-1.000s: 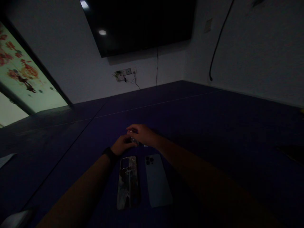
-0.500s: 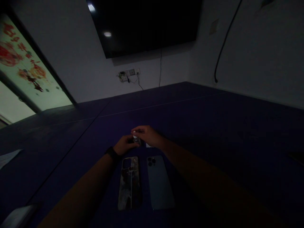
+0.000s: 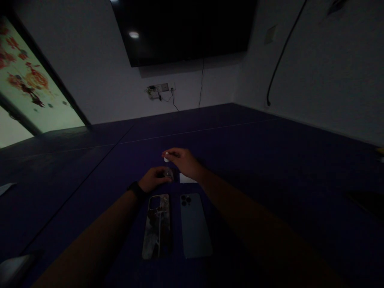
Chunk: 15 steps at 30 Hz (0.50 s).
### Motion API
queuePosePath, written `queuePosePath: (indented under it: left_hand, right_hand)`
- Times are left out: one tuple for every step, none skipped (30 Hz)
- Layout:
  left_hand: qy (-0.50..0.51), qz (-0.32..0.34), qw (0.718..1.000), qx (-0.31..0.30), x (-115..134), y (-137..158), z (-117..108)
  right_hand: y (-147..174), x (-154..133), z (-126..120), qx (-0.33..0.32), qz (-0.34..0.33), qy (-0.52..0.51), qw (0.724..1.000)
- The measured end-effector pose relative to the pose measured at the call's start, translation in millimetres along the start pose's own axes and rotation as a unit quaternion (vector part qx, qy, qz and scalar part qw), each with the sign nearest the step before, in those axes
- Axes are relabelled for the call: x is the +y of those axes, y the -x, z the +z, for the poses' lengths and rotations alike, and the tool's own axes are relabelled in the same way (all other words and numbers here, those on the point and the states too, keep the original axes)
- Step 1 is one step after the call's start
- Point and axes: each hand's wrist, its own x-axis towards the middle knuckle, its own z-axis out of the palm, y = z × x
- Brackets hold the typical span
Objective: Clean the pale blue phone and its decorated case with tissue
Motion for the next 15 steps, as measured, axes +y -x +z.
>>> queuePosePath:
  left_hand:
    - [-0.001,0.000,1.000,-0.001,0.3,0.1,0.0]
    - [-0.002,0.000,1.000,-0.001,0.4,0.2,0.1]
    - [-0.004,0.000,1.000,0.000,0.4,0.4,0.3]
    - [-0.006,0.000,1.000,0.001,0.3,0.5,0.5]
    - [-0.007,0.000,1.000,0.002,0.1,0.6,0.7]
    - [-0.008,0.000,1.000,0.004,-0.2,0.7,1.0]
    - [-0.008,0.000,1.000,0.005,-0.5,0.9,1.3]
    - [-0.008,-0.001,1.000,0.006,-0.8,1.0,1.5]
    - [-0.007,-0.001,1.000,0.007,-1.0,1.0,1.6]
    - [-0.007,-0.001,1.000,0.008,-1.0,1.1,1.7]
    - [-0.007,0.000,1.000,0.008,-0.9,1.1,1.8]
    - [-0.007,0.000,1.000,0.008,-0.6,1.1,1.8]
    - [-0.007,0.001,1.000,0.007,-0.2,1.1,1.8]
    - [-0.008,0.001,1.000,0.005,0.4,1.1,1.8]
    - [-0.009,0.002,1.000,0.004,1.0,1.1,1.7]
  right_hand:
    - [-1.4,-7.7,-4.5,0.009,-0.008,0.002,1.000]
    - [-2.4,-15.5,-10.2,0.017,-0.015,0.005,1.000]
    - [-3.0,-23.1,-16.9,0.026,-0.022,0.008,0.999]
    - [-3.1,-30.0,-24.5,0.035,-0.028,0.012,0.999]
    - [-2.7,-35.8,-32.8,0.049,-0.037,0.018,0.998]
    - [-1.8,-40.2,-41.5,0.068,-0.049,0.032,0.996]
    - [-0.5,-42.8,-50.1,0.078,-0.052,0.047,0.994]
    - [1.2,-43.5,-58.5,0.077,-0.046,0.063,0.994]
    - [3.2,-42.3,-66.2,0.065,-0.033,0.078,0.994]
    - [5.3,-39.4,-73.0,0.050,-0.017,0.089,0.995]
    - [7.6,-35.0,-78.5,0.035,-0.002,0.098,0.995]
    - [9.9,-29.5,-82.8,0.023,0.011,0.104,0.994]
    - [12.0,-23.4,-85.7,0.017,0.019,0.107,0.994]
    - [13.8,-17.1,-87.5,0.014,0.026,0.110,0.994]
    - [15.3,-11.0,-88.2,0.011,0.031,0.112,0.993]
